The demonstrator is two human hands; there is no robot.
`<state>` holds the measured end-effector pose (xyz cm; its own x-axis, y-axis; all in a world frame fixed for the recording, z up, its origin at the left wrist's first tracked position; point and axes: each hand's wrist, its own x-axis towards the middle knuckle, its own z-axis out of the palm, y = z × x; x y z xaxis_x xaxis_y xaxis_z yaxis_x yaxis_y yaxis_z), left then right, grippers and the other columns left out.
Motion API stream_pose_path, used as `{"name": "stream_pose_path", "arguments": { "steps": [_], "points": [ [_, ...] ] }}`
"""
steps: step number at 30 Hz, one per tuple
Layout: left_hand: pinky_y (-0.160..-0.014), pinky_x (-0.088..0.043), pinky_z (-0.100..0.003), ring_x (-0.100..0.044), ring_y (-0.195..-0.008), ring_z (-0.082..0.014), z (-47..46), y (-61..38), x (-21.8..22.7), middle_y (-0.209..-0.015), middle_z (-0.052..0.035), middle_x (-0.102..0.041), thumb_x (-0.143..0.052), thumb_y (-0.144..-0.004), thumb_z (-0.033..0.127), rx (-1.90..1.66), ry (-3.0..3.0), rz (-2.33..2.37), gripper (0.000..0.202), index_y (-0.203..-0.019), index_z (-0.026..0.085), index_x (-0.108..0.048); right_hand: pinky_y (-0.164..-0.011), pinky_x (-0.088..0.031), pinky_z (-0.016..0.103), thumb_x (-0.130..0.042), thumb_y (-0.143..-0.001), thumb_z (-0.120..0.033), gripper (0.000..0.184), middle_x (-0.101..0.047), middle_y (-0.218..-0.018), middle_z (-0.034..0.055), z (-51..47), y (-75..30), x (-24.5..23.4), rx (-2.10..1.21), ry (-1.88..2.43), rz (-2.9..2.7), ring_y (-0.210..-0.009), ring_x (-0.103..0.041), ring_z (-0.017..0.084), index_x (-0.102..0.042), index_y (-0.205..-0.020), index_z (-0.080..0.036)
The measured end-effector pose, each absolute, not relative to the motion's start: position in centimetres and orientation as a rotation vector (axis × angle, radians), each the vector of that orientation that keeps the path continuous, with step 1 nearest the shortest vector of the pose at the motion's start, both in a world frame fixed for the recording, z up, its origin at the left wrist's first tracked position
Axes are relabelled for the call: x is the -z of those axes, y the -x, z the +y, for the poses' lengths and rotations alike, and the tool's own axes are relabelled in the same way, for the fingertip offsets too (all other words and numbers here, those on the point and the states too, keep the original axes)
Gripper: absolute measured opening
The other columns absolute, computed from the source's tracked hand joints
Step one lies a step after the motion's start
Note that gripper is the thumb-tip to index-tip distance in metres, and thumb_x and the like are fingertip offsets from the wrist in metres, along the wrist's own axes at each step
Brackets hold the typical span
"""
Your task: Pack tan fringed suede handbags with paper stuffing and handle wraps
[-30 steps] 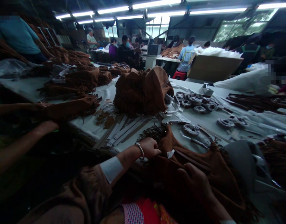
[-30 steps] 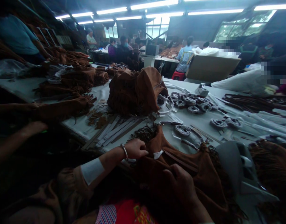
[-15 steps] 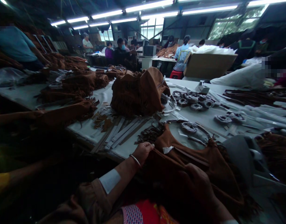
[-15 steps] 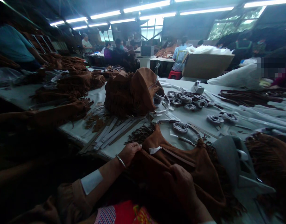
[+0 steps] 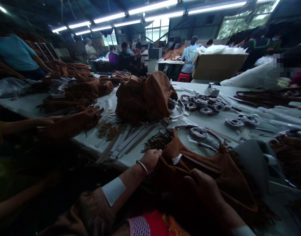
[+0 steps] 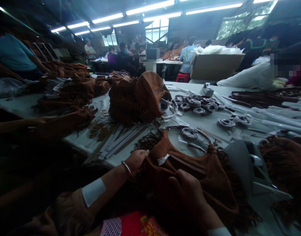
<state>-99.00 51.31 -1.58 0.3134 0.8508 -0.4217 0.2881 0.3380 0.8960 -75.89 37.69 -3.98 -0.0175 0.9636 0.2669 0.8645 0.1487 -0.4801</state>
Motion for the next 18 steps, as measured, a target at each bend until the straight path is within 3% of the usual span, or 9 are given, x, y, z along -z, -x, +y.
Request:
{"name": "stream_pose_path", "arguments": {
  "steps": [3,6,9,13,18],
  "points": [
    [-0.046,-0.037,-0.021,-0.047,-0.048,-0.0099,52.2,99.1,0.8,-0.055,0.0046,-0.049,-0.056,-0.084,0.059,-0.478,-1.339,1.262,0.043,-0.068,0.019,-0.049,-0.056,-0.038,0.028,-0.048,-0.095,-0.056,0.041,-0.059,-0.064,0.0005,38.1,75.9,4.0,-0.3,1.773,-1.929,-0.058,-0.056,0.017,-0.05,-0.07,-0.023],
    [-0.049,-0.04,-0.022,-0.054,-0.054,-0.0123,53.0,99.1,-0.5,-0.063,0.0022,-0.058,-0.063,-0.081,0.053,-0.365,-1.499,1.26,0.036,-0.079,0.019,-0.055,-0.057,-0.038,0.028,-0.048,-0.095,-0.056,0.04,-0.061,-0.066,0.001,38.2,75.9,4.0,-0.312,1.782,-1.923,-0.059,-0.057,0.017,-0.052,-0.072,-0.023],
    [-0.053,-0.04,-0.022,-0.057,-0.061,-0.0137,53.6,98.6,-1.4,-0.07,0.0009,-0.062,-0.071,-0.072,0.036,-0.251,-1.781,1.283,0.023,-0.08,0.018,-0.058,-0.059,-0.039,0.028,-0.048,-0.095,-0.055,0.04,-0.061,-0.067,0.0012,38.0,75.9,4.1,-0.305,1.783,-1.909,-0.061,-0.058,0.017,-0.052,-0.073,-0.023],
    [-0.056,-0.036,-0.023,-0.056,-0.065,-0.0145,54.0,97.9,-1.5,-0.069,0.0007,-0.062,-0.068,-0.066,0.017,-0.205,-2.103,1.293,0.013,-0.076,0.018,-0.06,-0.059,-0.039,0.028,-0.05,-0.095,-0.052,0.037,-0.062,-0.068,0.0012,37.9,75.9,4.3,-0.302,1.774,-1.93,-0.062,-0.058,0.017,-0.053,-0.073,-0.023],
    [-0.059,-0.037,-0.024,-0.058,-0.068,-0.0156,53.6,97.9,-1.6,-0.075,-0.0026,-0.066,-0.065,-0.07,0.015,-0.178,-2.216,1.339,0.015,-0.085,0.017,-0.064,-0.061,-0.037,0.028,-0.049,-0.097,-0.048,0.035,-0.063,-0.07,0.0023,38.0,75.8,4.2,-0.265,1.813,-1.964,-0.063,-0.059,0.017,-0.052,-0.074,-0.021]
  ]
}}
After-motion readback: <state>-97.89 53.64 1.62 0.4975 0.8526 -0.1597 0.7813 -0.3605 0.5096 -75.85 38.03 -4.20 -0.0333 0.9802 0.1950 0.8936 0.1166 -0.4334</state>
